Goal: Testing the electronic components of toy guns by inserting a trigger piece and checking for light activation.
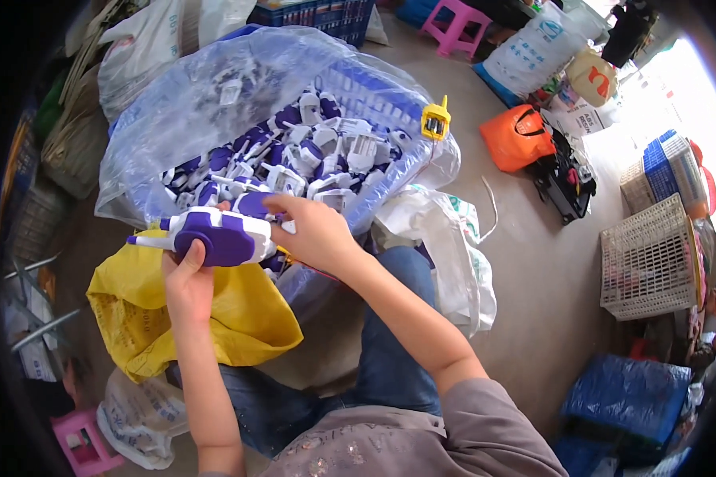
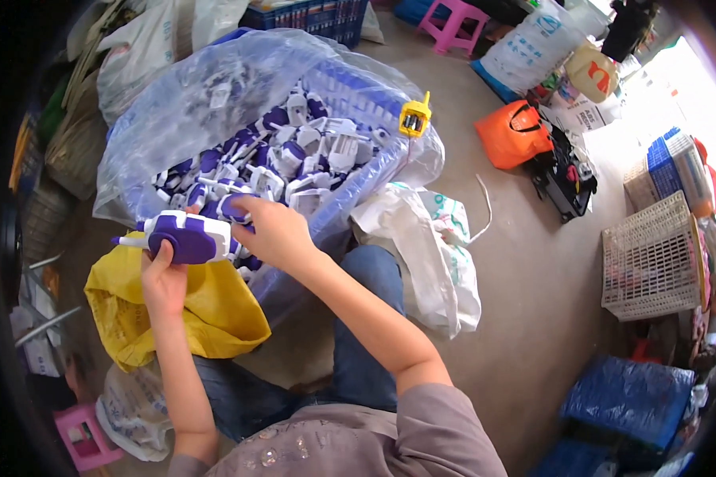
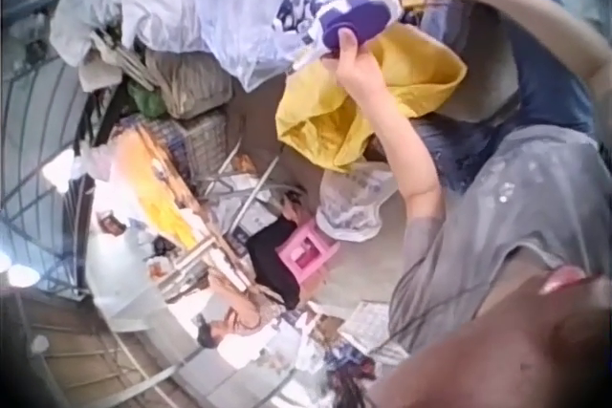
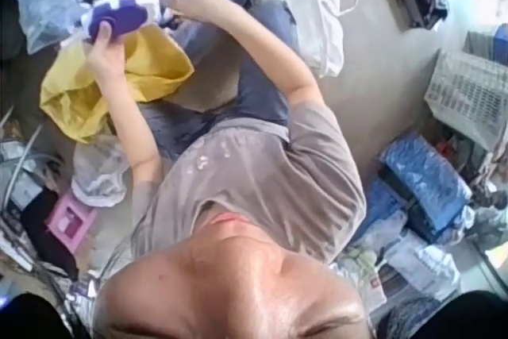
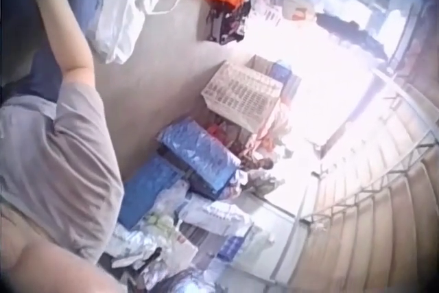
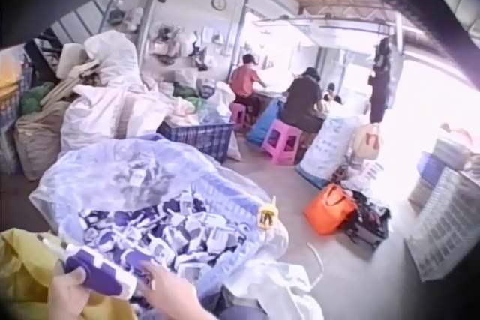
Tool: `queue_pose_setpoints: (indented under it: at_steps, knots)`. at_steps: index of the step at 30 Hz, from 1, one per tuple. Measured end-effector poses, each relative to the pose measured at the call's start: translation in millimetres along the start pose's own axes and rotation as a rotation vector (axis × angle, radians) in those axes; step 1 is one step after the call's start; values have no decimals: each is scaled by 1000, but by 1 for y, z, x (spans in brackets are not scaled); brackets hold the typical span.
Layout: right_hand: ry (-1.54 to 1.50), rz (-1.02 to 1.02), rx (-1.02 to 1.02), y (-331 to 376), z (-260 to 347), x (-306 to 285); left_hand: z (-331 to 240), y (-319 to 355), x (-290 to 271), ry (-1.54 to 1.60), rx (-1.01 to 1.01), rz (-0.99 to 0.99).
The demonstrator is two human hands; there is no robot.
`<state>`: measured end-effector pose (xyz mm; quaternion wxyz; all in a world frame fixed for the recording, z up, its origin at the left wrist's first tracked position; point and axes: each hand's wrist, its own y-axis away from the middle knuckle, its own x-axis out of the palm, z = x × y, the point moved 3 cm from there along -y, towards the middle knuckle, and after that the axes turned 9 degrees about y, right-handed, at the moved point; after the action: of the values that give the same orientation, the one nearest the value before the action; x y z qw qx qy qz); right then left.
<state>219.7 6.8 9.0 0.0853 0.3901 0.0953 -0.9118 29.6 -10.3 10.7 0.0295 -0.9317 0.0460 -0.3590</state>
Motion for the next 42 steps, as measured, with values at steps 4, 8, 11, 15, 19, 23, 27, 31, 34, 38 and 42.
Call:
queue_pose_setpoints:
  at_steps: [4,8,11,15,19,23,27,31,34,38,42]
  knots:
    - [-1024,158,-208,42,7,-35,28,7,39,198,-147,49]
    - [-1662,114,24,102,-34,-81,51,-3,116,-174,-155,302]
    - [-1190,-203,265,133,-59,-78,90,-10,145,-277,-271,465]
    - [-1221,-116,505,168,-128,-58,149,-19,132,-533,-542,687]
    - [-627,220,814,209,-209,-52,171,-21,106,-1162,-442,888]
    - [415,-116,583,193,-266,-104,202,-14,104,-1320,-475,1039]
    - [831,-278,496,153,-325,-162,259,3,131,-1670,-509,1403]
    - [921,-211,490,112,-296,-171,317,16,138,-1837,-210,1573]
    - [1075,-128,604,114,-302,-179,362,5,130,-2056,-110,1601]
    - [1107,-302,603,136,-298,-193,382,-24,118,-2139,174,1584]
    - [907,-369,690,152,-283,-217,383,-27,126,-1927,596,1606]
